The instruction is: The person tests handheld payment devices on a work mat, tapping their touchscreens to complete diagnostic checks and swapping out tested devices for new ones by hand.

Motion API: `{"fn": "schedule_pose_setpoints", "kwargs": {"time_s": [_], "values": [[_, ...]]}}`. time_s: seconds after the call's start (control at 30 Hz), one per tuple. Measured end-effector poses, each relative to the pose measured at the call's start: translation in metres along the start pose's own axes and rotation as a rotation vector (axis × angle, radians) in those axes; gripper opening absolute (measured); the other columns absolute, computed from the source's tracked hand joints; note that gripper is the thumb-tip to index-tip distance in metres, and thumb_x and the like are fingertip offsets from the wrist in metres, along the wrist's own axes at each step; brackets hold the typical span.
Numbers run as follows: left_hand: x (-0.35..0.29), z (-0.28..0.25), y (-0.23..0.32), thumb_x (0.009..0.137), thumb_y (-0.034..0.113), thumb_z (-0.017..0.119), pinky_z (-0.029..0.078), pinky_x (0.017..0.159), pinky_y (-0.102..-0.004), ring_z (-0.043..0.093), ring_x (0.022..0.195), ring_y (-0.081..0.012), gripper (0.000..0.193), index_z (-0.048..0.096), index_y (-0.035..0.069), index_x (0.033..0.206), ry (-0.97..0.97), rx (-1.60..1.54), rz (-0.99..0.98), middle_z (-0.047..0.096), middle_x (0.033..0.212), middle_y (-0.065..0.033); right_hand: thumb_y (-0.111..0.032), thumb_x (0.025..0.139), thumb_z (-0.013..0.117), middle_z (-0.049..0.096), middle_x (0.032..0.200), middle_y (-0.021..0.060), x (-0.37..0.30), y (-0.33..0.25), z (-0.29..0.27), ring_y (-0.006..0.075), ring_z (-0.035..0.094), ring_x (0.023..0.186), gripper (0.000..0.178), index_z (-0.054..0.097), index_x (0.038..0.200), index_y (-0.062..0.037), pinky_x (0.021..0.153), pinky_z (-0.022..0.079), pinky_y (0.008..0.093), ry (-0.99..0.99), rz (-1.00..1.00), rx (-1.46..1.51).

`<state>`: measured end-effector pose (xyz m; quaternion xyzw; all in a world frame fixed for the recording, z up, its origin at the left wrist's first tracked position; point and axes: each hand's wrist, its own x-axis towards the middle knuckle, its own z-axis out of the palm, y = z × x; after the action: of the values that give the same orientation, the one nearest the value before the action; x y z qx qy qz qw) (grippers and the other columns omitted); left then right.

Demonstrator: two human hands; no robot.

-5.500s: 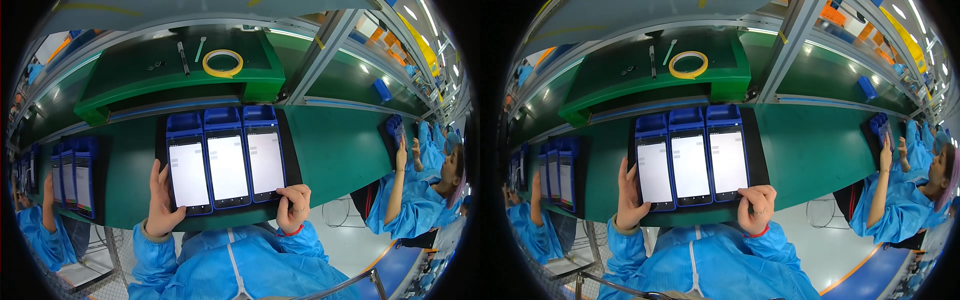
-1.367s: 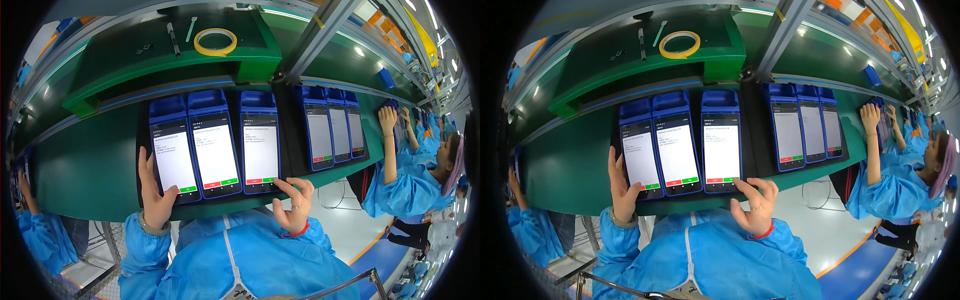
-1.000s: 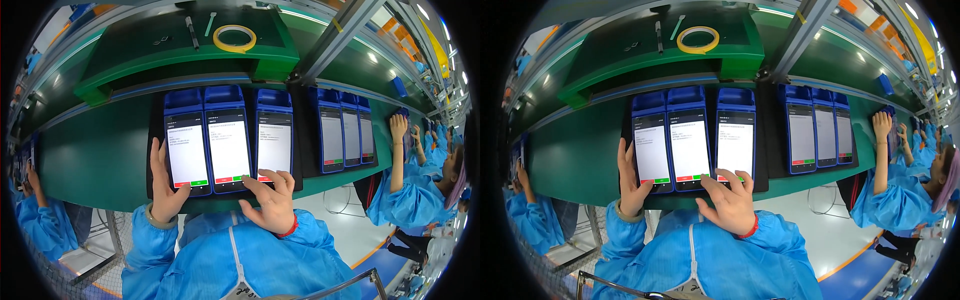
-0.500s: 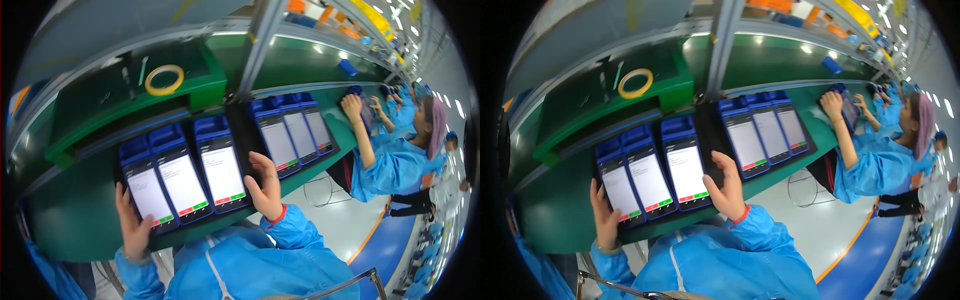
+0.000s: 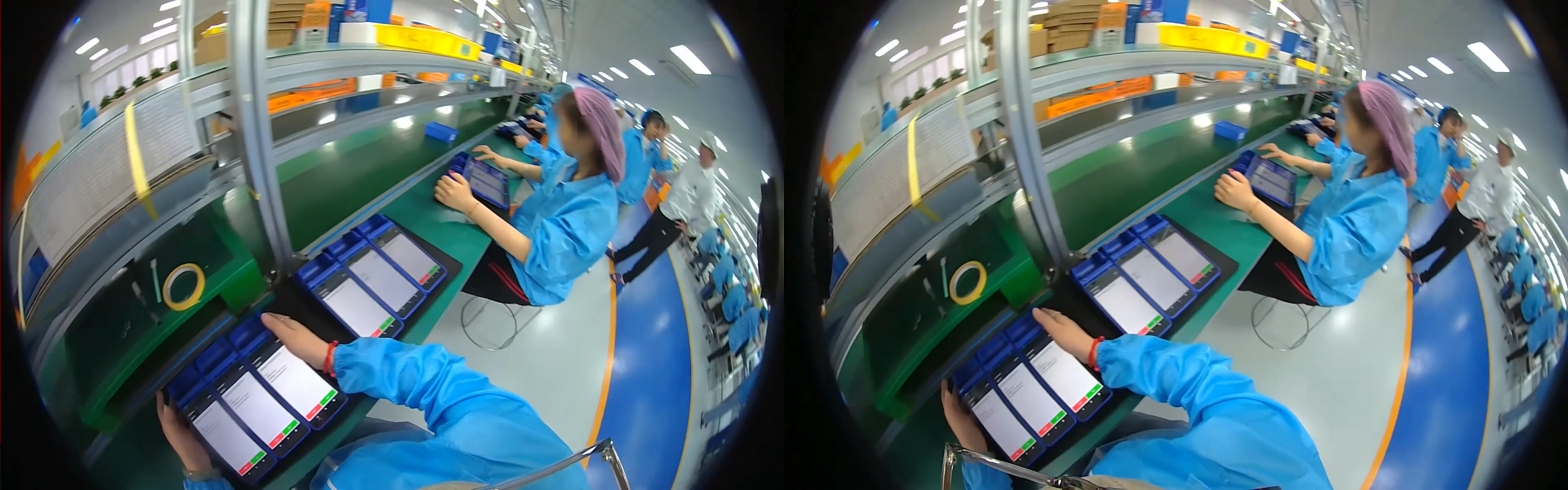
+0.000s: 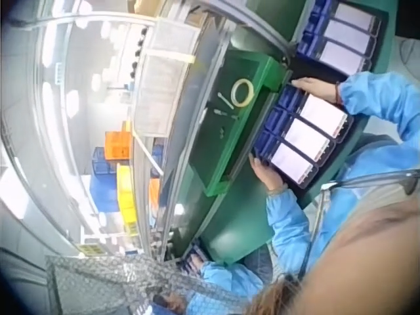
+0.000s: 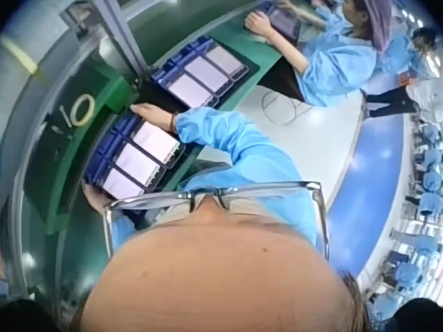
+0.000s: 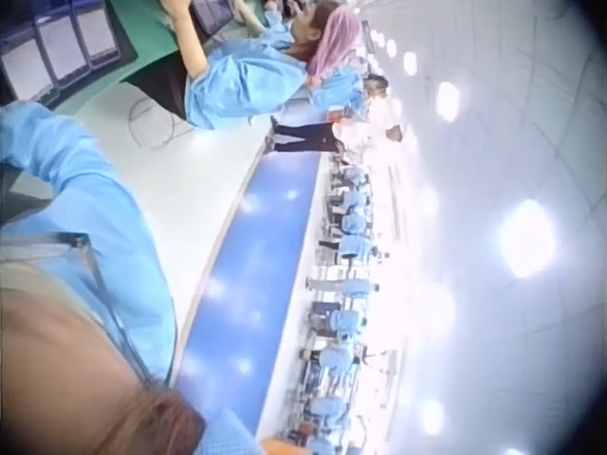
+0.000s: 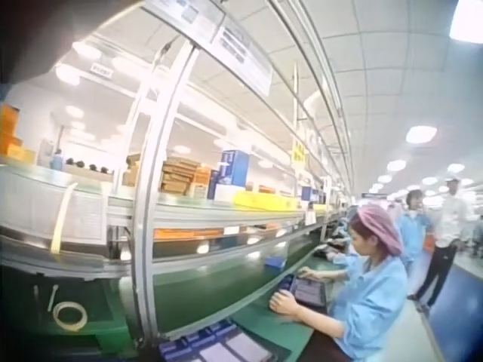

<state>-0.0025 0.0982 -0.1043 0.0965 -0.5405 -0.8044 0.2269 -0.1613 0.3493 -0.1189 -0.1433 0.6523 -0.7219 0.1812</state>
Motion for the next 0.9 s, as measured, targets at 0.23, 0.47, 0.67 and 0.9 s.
{"fn": "schedule_pose_setpoints", "kwargs": {"time_s": [0.23, 0.47, 0.67, 0.9], "values": [[0.006, 0.002, 0.000, 0.092, 0.045, 0.036, 0.030, 0.103, -0.0351, 0.040, 0.123, -0.0268, 0.064, 0.028, 0.000, 0.137, -0.075, 0.100, 0.022, 0.038, 0.136, -0.0162, -0.042, 0.092, 0.042, 0.037, 0.136, 0.0171, -0.003, -0.004, -0.001, 0.0233, 0.037, 0.125, 0.063, 0.033, 0.133, 0.0053, 0.103, 0.028, 0.0273, 0.031, 0.015, 0.050], [0.013, -0.067, 0.006, 0.095, 0.023, 0.041, 0.026, 0.104, -0.0323, 0.039, 0.123, -0.0235, 0.042, 0.040, -0.001, 0.130, 0.025, 0.749, 0.150, 0.045, 0.131, -0.0150, -0.039, 0.091, 0.046, 0.046, 0.128, 0.0226, -0.038, -0.017, -0.008, 0.0286, 0.045, 0.119, 0.059, 0.039, 0.128, 0.0073, 0.099, 0.034, 0.0299, 0.078, -0.071, -0.112], [-0.011, -0.043, 0.012, 0.093, 0.021, 0.042, 0.022, 0.106, -0.0350, 0.033, 0.128, -0.0265, 0.048, 0.030, 0.003, 0.136, 0.012, 0.744, 0.179, 0.034, 0.138, -0.0168, -0.002, 0.079, 0.057, 0.061, 0.100, 0.0146, -0.115, -0.034, -0.038, 0.0264, 0.059, 0.091, 0.028, 0.059, 0.107, 0.0003, 0.080, 0.046, 0.0317, 0.330, -0.583, -0.513], [-0.008, -0.077, 0.031, 0.087, 0.042, 0.046, 0.026, 0.103, -0.0371, 0.037, 0.123, -0.0291, 0.063, 0.027, 0.010, 0.139, 0.183, 0.103, -0.096, 0.032, 0.138, -0.0200, -0.001, 0.072, 0.064, 0.055, 0.088, 0.0114, -0.143, 0.000, -0.124, 0.0237, 0.054, 0.074, 0.028, 0.060, 0.100, -0.0014, 0.063, 0.046, 0.0318, 0.919, -0.543, -0.920]]}}
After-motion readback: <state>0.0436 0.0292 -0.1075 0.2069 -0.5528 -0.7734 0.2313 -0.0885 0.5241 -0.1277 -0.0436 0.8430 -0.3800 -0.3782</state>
